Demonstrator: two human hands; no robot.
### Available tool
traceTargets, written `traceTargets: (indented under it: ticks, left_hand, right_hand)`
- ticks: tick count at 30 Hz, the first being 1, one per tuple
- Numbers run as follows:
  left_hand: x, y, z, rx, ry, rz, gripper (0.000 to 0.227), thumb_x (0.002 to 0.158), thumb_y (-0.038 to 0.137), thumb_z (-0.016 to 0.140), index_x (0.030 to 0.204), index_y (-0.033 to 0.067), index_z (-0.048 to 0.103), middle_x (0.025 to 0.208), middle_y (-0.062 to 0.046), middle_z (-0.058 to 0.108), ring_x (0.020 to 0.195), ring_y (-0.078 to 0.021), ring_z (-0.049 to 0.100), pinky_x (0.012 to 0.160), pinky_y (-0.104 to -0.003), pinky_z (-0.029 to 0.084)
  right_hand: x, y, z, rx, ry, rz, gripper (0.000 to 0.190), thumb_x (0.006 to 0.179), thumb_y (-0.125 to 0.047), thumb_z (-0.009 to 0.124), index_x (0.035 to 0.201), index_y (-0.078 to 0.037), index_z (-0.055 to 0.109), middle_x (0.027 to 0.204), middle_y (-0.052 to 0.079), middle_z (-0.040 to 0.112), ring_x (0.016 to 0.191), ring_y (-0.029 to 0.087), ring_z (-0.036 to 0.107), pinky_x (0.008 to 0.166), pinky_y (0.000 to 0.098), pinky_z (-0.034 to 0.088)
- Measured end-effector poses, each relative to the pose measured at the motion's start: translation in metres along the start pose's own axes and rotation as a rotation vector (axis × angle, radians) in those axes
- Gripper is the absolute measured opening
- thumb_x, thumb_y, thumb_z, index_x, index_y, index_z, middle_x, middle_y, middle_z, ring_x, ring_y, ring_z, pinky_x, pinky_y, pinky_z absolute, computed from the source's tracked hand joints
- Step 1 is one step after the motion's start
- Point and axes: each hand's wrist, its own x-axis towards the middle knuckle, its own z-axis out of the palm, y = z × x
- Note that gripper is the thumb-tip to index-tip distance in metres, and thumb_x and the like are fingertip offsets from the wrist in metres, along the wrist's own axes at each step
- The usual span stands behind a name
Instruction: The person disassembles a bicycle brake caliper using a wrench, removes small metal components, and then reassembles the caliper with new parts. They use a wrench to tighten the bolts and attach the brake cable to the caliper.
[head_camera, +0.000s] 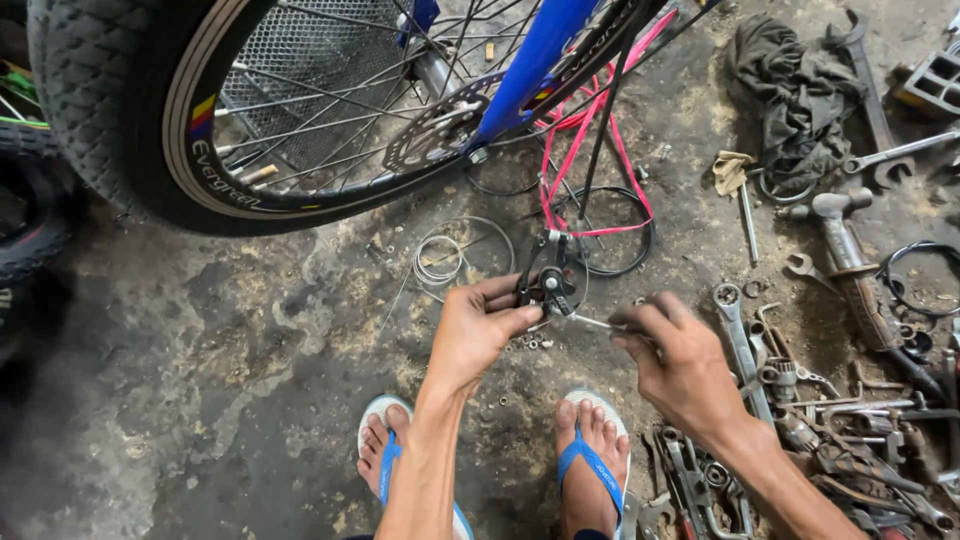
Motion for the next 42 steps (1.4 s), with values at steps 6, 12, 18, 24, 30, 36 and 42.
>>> traceTargets:
  ticks: [6, 12, 18, 24, 30, 36, 42]
  left_hand:
    - [-0.002, 0.000, 0.000, 0.005, -0.038, 0.023, 0.053, 0.074, -0.009, 0.081, 0.125, -0.0068, 0.070, 0.106, -0.023, 0.077, 0.092, -0.0218, 0.073, 0.077, -0.033, 0.064]
    - [-0.013, 0.022, 0.005, -0.030, -0.086, 0.015, 0.047, 0.084, -0.008, 0.074, 0.130, -0.0119, 0.064, 0.113, -0.029, 0.073, 0.098, -0.0257, 0.069, 0.080, -0.038, 0.064]
    - [-0.006, -0.003, -0.004, -0.052, -0.069, 0.012, 0.047, 0.085, -0.008, 0.072, 0.131, -0.0098, 0.064, 0.115, -0.029, 0.073, 0.099, -0.0288, 0.071, 0.080, -0.039, 0.065]
    - [-0.011, -0.007, 0.002, -0.121, -0.038, -0.001, 0.045, 0.088, -0.007, 0.070, 0.132, -0.0111, 0.063, 0.117, -0.030, 0.071, 0.102, -0.0285, 0.067, 0.081, -0.041, 0.065]
    - [-0.014, -0.003, 0.012, -0.121, 0.112, 0.068, 0.039, 0.083, -0.012, 0.073, 0.121, -0.0131, 0.069, 0.096, -0.025, 0.064, 0.086, -0.0328, 0.071, 0.074, -0.048, 0.068]
    - [-0.007, -0.011, 0.004, -0.062, 0.173, 0.098, 0.043, 0.080, -0.011, 0.077, 0.122, -0.0163, 0.066, 0.087, -0.018, 0.060, 0.079, -0.0278, 0.073, 0.072, -0.045, 0.069]
    - [-0.018, 0.010, 0.006, -0.022, 0.158, 0.093, 0.042, 0.076, -0.012, 0.080, 0.117, -0.0163, 0.069, 0.084, -0.022, 0.062, 0.077, -0.0303, 0.075, 0.070, -0.045, 0.069]
  right_hand:
    - [-0.006, 0.010, 0.002, -0.102, 0.073, -0.049, 0.006, 0.095, -0.023, 0.069, 0.096, -0.019, 0.074, 0.080, 0.006, 0.064, 0.073, 0.032, 0.070, 0.065, 0.0408, 0.058]
    - [0.000, 0.004, 0.002, -0.013, 0.063, -0.067, 0.016, 0.087, -0.016, 0.077, 0.103, -0.017, 0.072, 0.091, 0.008, 0.064, 0.082, 0.035, 0.071, 0.069, 0.0429, 0.058]
    - [0.007, -0.010, -0.006, 0.026, 0.112, -0.043, 0.011, 0.085, -0.016, 0.080, 0.094, -0.017, 0.073, 0.075, 0.004, 0.062, 0.071, 0.031, 0.070, 0.064, 0.0382, 0.057]
    - [0.013, -0.015, -0.014, 0.005, 0.070, -0.048, 0.002, 0.090, -0.018, 0.073, 0.092, -0.018, 0.073, 0.072, 0.004, 0.062, 0.067, 0.032, 0.070, 0.061, 0.0395, 0.057]
    - [0.015, -0.017, -0.013, -0.147, 0.027, -0.038, 0.005, 0.090, -0.024, 0.072, 0.095, -0.023, 0.073, 0.070, 0.001, 0.059, 0.061, 0.030, 0.067, 0.055, 0.0430, 0.055]
    - [0.019, -0.023, -0.015, -0.225, 0.005, -0.051, 0.007, 0.094, -0.025, 0.066, 0.097, -0.026, 0.072, 0.071, 0.000, 0.060, 0.060, 0.030, 0.068, 0.054, 0.0427, 0.056]
    - [0.022, -0.017, -0.020, -0.161, -0.118, -0.037, 0.017, 0.095, -0.008, 0.058, 0.094, -0.020, 0.071, 0.076, 0.001, 0.061, 0.062, 0.027, 0.070, 0.056, 0.0385, 0.058]
